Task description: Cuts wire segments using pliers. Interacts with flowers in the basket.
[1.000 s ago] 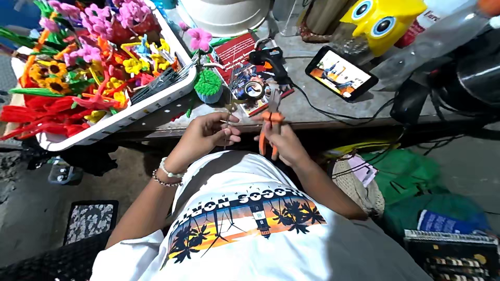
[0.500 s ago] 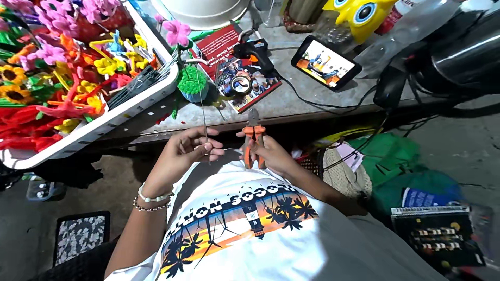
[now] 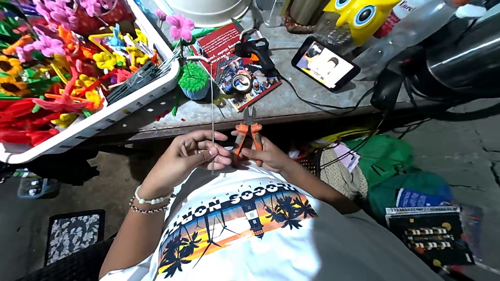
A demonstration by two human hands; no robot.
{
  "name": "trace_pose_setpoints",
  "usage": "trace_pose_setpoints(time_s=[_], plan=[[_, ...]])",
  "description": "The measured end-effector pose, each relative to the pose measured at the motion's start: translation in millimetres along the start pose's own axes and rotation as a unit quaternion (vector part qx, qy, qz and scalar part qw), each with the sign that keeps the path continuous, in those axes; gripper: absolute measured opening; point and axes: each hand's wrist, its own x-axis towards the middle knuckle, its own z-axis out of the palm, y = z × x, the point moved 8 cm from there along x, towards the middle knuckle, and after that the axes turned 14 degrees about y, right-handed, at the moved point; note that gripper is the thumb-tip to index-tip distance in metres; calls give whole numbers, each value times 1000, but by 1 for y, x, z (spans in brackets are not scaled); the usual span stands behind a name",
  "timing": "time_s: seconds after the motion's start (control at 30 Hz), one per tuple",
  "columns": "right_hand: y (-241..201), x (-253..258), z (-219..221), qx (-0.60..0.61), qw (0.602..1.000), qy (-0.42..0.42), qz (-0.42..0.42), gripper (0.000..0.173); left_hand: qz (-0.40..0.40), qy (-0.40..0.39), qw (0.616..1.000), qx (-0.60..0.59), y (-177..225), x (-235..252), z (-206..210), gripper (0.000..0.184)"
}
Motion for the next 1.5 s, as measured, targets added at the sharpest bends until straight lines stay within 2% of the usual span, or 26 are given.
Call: trace_pose_setpoints(time_s=[0.07,0.17,0.3,0.53,0.73,0.93,1.1,1.27,1.5], plan=[[-2,3,3,-20,1000,12,2,51,-7,-7,1000,-5,0,-3,1,29],[-10,5,6,-31,999,-28,-1,50,-34,-31,998,-31,-1,-7,5,27],[-15,5,10,-77,995,-55,-11,8,-57,-61,993,-84,-1,-10,11,28],[-30,7,16,-187,978,-48,-84,31,-63,-73,988,-119,0,-15,15,30],[-46,7,29,-266,949,-89,-141,39,-40,-75,987,-133,6,-20,11,31],[-55,2,41,-320,917,-127,-203,40,-36,-98,981,-165,10,-27,9,29],[-54,0,47,-296,916,-149,-226,45,-44,-130,968,-212,10,-30,11,30],[-53,2,47,-294,918,-129,-232,34,-57,-161,958,-230,8,-31,14,31],[-51,1,50,-293,917,-127,-241,31,-78,-172,950,-247,3,-31,15,32]])
